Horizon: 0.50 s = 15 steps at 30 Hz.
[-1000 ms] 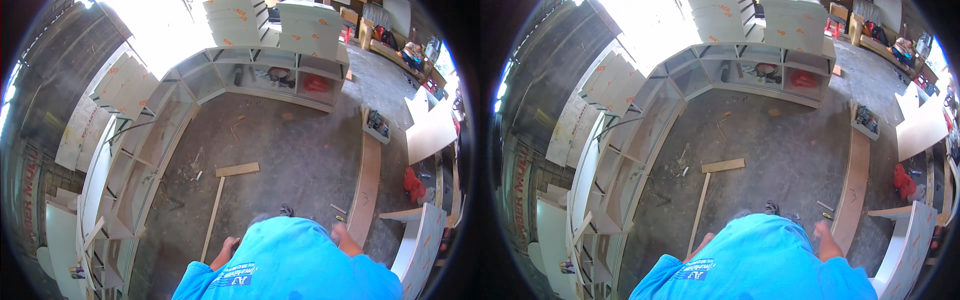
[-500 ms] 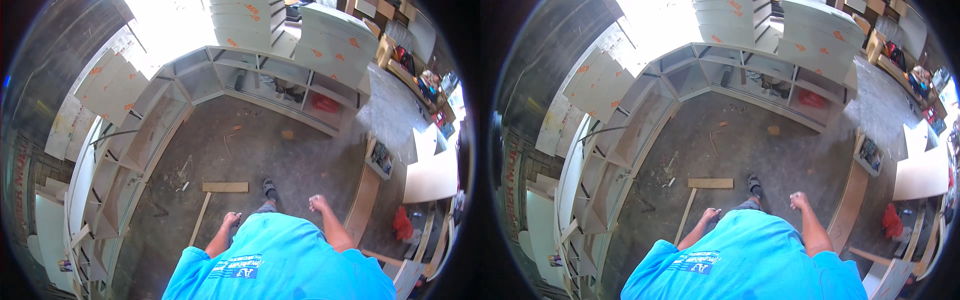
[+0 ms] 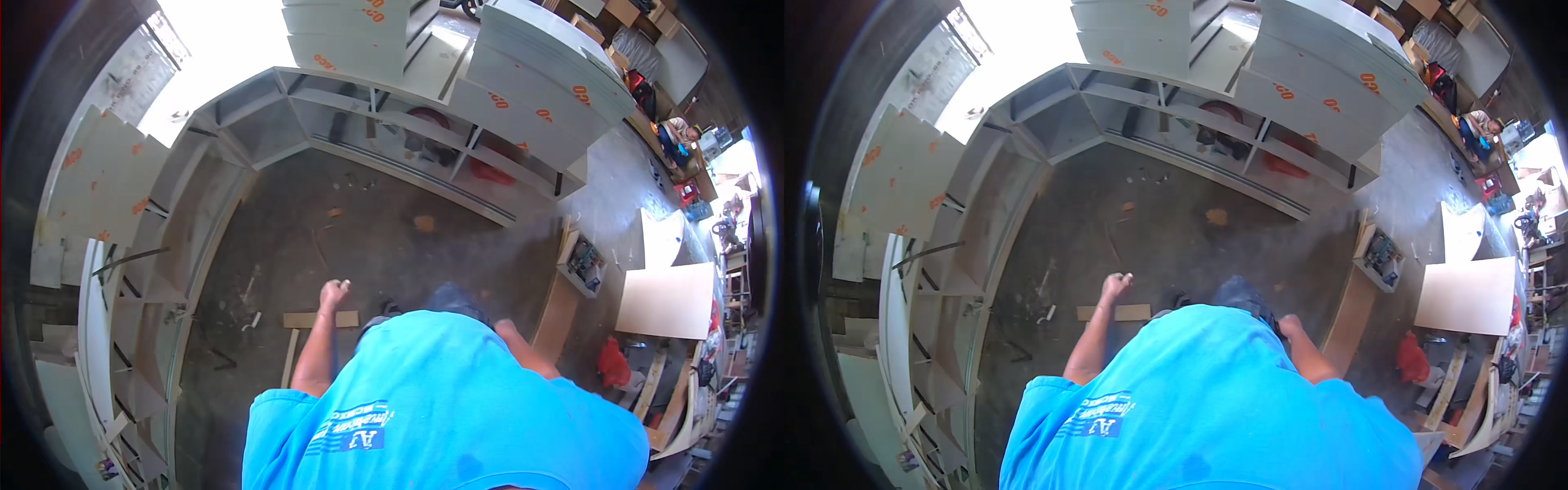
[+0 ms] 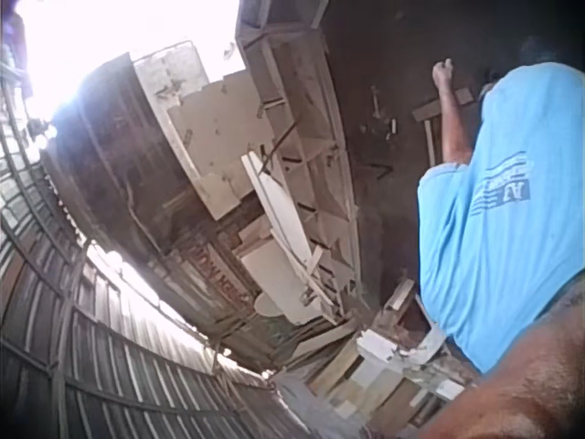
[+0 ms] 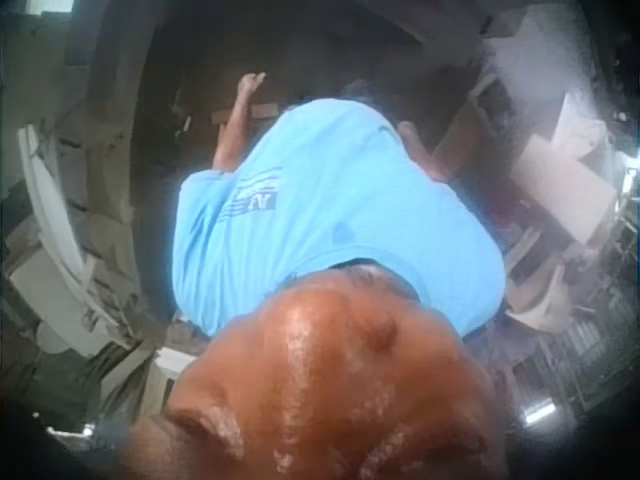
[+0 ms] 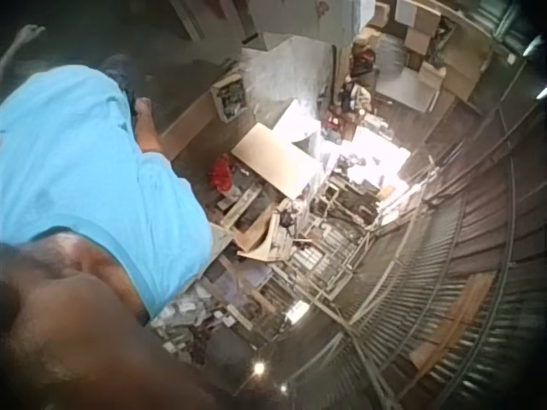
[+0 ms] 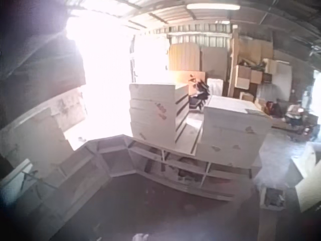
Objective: The person assembles a wooden drawer by positioning a side panel against the front panel, drilling pilot holes into the wood, and then driving nails into the joint with a hammer.
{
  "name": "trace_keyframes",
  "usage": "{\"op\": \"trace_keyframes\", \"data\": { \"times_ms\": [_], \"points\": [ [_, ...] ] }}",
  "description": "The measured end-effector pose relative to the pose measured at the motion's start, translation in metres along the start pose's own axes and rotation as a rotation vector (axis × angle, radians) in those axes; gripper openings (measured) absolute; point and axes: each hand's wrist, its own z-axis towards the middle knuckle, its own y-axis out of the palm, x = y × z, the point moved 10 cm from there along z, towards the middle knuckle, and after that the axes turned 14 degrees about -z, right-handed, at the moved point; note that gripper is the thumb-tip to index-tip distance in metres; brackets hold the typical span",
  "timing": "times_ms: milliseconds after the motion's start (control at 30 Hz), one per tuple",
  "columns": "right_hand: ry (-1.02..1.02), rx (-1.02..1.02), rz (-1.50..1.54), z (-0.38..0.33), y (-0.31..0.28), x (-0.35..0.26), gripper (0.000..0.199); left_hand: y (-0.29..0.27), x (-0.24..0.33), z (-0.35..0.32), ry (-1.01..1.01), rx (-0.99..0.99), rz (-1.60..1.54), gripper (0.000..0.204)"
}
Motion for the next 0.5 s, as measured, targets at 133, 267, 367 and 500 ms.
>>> {"op": "trace_keyframes", "data": {
  "times_ms": [133, 267, 367, 500],
  "points": [
    [-0.112, -0.161, -0.169, 0.083, -0.056, -0.091, 0.027, 0.005, 0.043, 0.025, -0.099, 0.017, -0.106, 0.046],
    [-0.23, -0.294, -0.013, 0.158, -0.123, -0.207, 0.028, 0.06, -0.013, 0.027, -0.31, 0.015, -0.177, 0.051],
    [-0.354, -0.269, -0.272, 0.229, -0.151, -0.274, 0.027, 0.127, -0.068, 0.011, -0.512, -0.012, -0.246, 0.056],
    [-0.447, -0.219, -0.396, 0.316, -0.169, -0.366, 0.031, 0.177, -0.046, -0.06, -0.852, 0.165, -0.366, 0.066]
  ]
}}
